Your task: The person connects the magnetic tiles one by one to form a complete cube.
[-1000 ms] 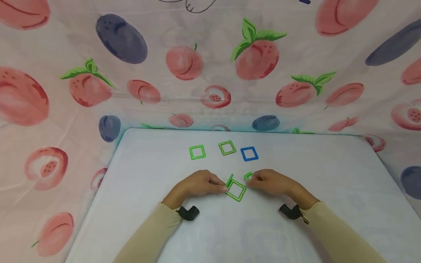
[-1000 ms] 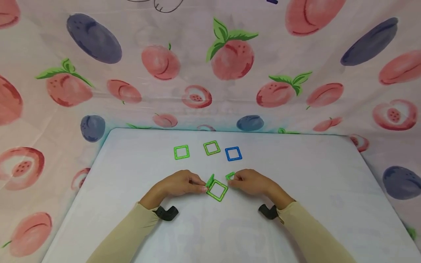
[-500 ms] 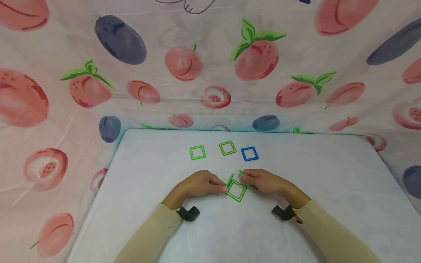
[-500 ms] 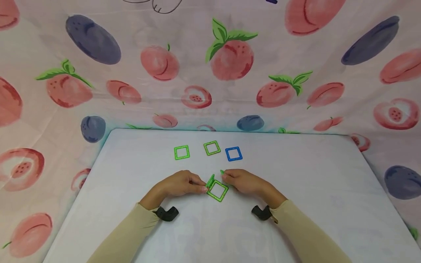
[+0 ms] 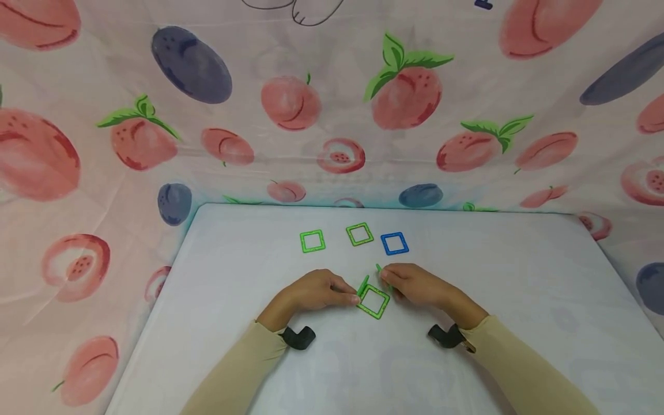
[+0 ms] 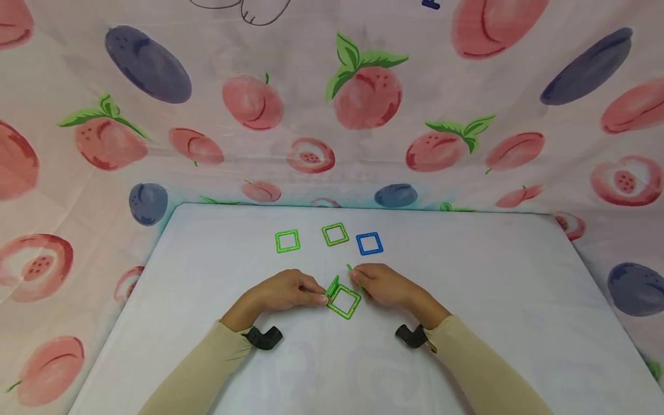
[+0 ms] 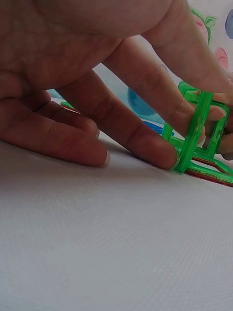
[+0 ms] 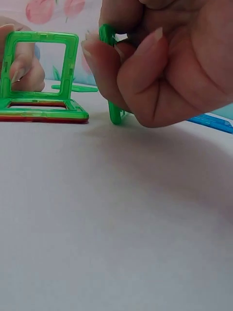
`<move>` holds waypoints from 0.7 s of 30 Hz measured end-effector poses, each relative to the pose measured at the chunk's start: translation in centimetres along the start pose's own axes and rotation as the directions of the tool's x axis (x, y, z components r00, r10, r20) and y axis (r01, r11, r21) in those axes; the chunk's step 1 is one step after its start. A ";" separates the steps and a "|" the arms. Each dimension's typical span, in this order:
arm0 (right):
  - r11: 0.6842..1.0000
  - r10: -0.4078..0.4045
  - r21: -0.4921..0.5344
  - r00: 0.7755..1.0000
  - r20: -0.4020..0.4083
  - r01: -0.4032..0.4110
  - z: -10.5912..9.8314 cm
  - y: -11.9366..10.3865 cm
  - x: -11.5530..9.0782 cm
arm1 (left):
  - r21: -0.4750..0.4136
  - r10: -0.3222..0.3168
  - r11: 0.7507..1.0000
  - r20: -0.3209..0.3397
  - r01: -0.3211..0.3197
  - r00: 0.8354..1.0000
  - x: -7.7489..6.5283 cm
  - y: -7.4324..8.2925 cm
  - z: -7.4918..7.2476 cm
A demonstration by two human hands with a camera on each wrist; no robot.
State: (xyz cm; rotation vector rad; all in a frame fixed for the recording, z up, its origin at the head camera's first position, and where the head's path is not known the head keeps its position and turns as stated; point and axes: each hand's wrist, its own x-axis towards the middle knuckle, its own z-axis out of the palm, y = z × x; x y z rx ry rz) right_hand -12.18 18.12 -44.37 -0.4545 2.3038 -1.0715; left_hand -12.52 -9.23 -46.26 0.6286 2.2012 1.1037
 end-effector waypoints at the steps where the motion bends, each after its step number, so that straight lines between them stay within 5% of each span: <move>1: 1.000 0.003 -0.001 1.000 -0.001 -0.003 0.0 0.1 0.0 | 0.002 -0.005 1.000 0.000 0.005 1.000 0.0 0.0 0.0; 21: 0.998 -0.068 -0.010 0.994 0.081 0.069 -0.6 0.9 0.2 | -0.006 0.004 1.000 -0.004 -0.004 1.000 -0.1 0.0 0.0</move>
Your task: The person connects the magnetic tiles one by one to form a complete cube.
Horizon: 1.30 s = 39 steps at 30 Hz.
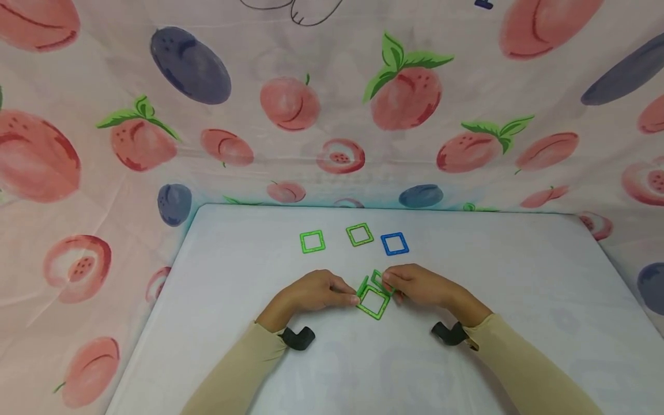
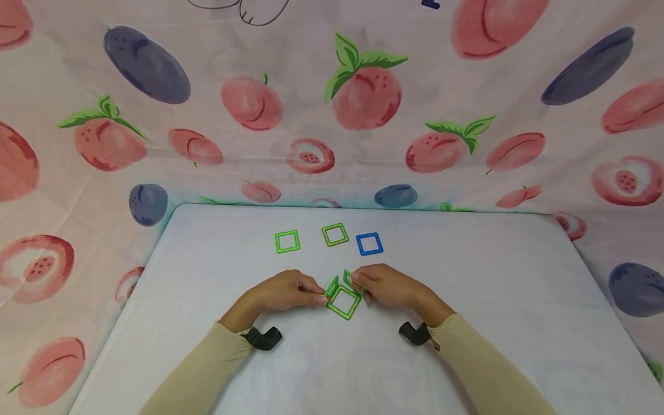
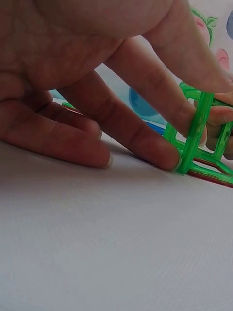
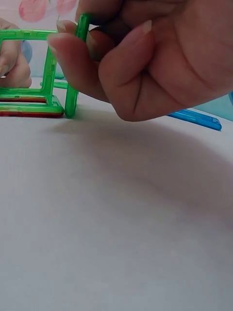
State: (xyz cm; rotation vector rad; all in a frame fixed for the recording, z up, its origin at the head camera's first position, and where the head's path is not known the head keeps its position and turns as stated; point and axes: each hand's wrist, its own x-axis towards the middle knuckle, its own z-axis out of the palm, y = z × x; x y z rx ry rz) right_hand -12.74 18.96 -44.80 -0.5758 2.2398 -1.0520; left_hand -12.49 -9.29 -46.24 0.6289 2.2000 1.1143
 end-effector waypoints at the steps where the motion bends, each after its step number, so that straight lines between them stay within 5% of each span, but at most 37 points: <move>1: 1.000 -0.008 -0.011 1.000 0.004 0.008 0.0 0.0 0.0 | -0.003 0.003 1.000 0.001 -0.003 1.000 0.0 0.0 0.0; 19: 0.988 -0.091 -0.128 0.996 -0.008 0.089 0.0 -0.3 0.2 | 0.018 0.029 0.999 -0.027 -0.029 0.999 0.0 -0.3 0.2; 32: 0.988 -0.039 -0.154 0.992 -0.124 0.019 0.0 -0.2 -0.5 | 0.073 0.019 0.997 -0.043 -0.016 0.999 0.0 -0.2 0.6; 39: 0.987 -0.110 -0.130 0.987 -0.121 0.094 -0.2 0.3 -0.9 | 0.083 0.013 0.997 -0.040 -0.010 0.999 0.0 -0.3 0.6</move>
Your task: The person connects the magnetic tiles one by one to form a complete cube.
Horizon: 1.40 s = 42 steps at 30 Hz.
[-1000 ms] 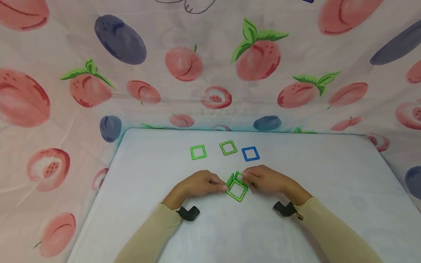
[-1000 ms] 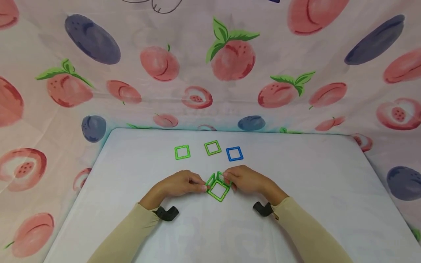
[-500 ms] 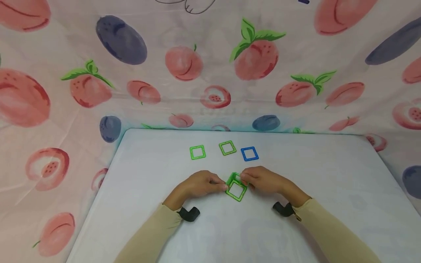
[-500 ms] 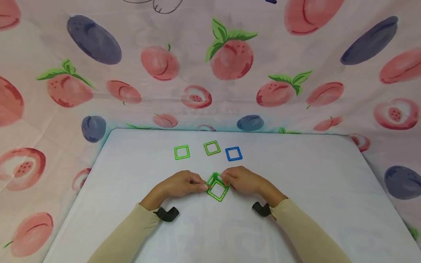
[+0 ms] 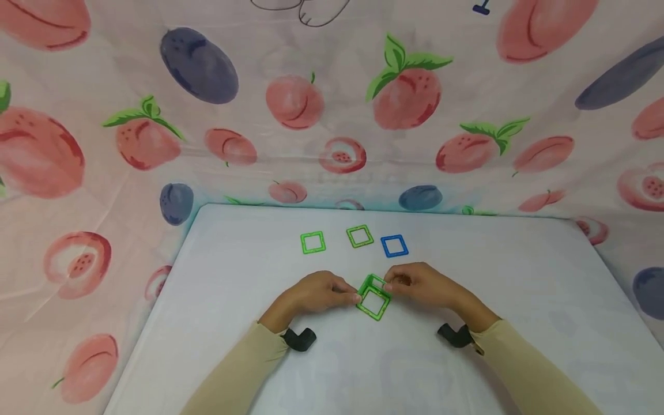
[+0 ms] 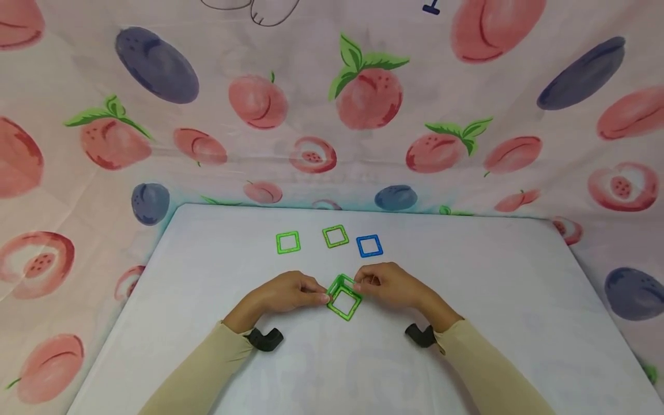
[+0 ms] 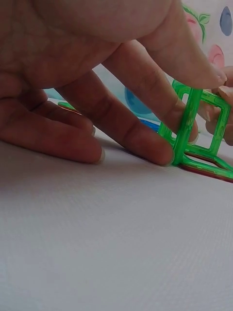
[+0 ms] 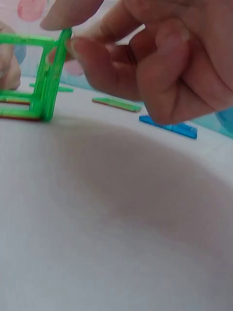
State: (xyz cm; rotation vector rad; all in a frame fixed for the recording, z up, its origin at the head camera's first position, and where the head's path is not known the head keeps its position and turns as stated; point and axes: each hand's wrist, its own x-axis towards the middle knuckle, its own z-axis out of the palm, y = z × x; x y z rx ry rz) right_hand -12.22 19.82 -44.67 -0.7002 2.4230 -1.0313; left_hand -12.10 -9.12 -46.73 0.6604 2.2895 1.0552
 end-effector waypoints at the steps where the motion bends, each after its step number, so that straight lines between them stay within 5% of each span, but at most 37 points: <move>1: 1.000 -0.003 0.007 1.000 0.000 0.003 0.1 0.2 0.0 | 0.000 0.002 1.000 0.004 -0.002 1.000 0.0 0.0 0.0; 10: 0.997 0.044 0.057 0.999 -0.026 -0.043 0.7 0.8 0.6 | 0.005 0.074 0.997 0.043 -0.074 0.996 0.0 -0.3 -0.4; 20: 0.995 0.087 0.050 0.995 0.053 -0.090 0.8 -0.3 1.7 | -0.146 -0.029 0.989 0.032 0.033 0.999 0.2 -0.1 -0.6; 34: 0.978 0.138 0.137 0.981 0.136 -0.157 0.4 -0.3 1.6 | -0.048 -0.024 0.999 0.005 0.024 1.000 0.2 0.3 -0.4; 42: 0.987 0.081 0.129 0.989 0.121 -0.096 1.0 -0.9 2.1 | -0.043 -0.009 0.999 0.015 0.010 1.000 0.2 0.1 -0.4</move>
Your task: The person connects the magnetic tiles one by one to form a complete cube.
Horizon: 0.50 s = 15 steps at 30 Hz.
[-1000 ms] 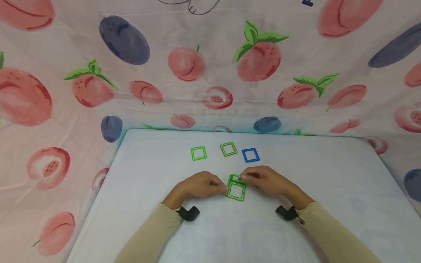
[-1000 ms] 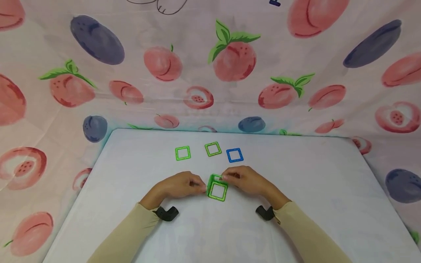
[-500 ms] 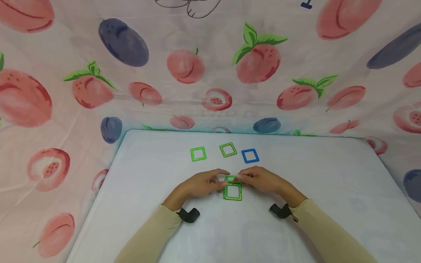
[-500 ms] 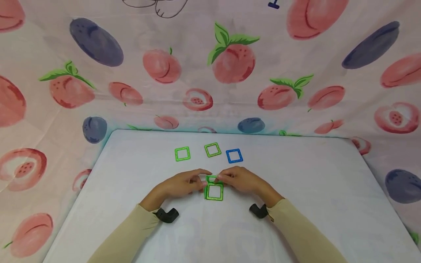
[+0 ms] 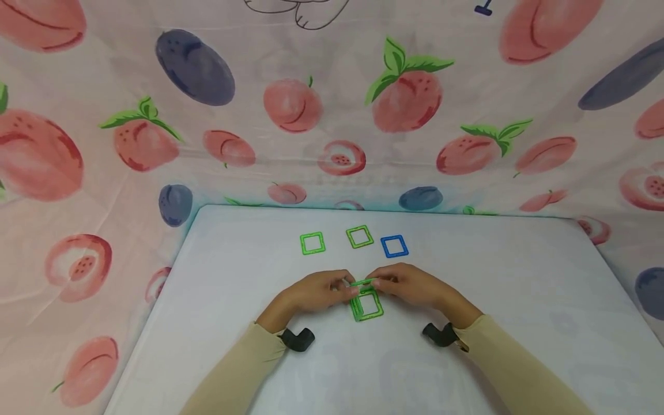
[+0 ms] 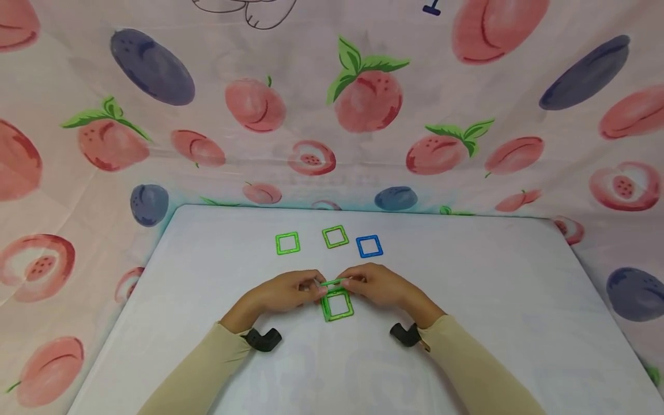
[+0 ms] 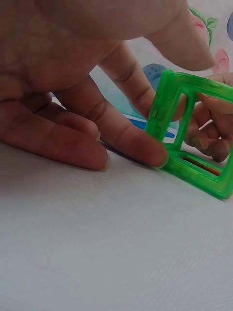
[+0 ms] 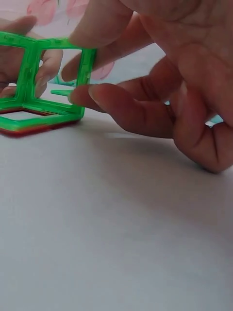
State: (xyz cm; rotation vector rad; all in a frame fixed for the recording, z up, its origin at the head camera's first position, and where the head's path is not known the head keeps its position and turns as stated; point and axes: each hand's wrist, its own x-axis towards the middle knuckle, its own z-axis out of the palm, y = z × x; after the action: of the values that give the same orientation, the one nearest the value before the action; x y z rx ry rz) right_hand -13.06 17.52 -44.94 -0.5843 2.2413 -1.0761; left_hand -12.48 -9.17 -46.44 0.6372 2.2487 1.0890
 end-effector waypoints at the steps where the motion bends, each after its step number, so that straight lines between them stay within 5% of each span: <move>1: 1.000 0.000 0.000 1.000 -0.002 0.000 0.0 0.0 0.1 | -0.004 -0.002 1.000 0.000 0.002 1.000 0.0 0.0 0.0; 15: 0.989 0.146 0.038 0.988 -0.039 -0.145 -0.1 0.4 -0.1 | -0.028 -0.003 1.000 0.004 0.003 1.000 0.1 -0.1 0.0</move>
State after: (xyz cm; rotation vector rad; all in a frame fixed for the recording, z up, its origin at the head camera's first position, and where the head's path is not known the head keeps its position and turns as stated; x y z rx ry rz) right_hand -13.11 17.81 -45.18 -0.3802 2.2573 -1.0597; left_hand -12.56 -9.17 -46.50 0.6238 2.2264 1.1157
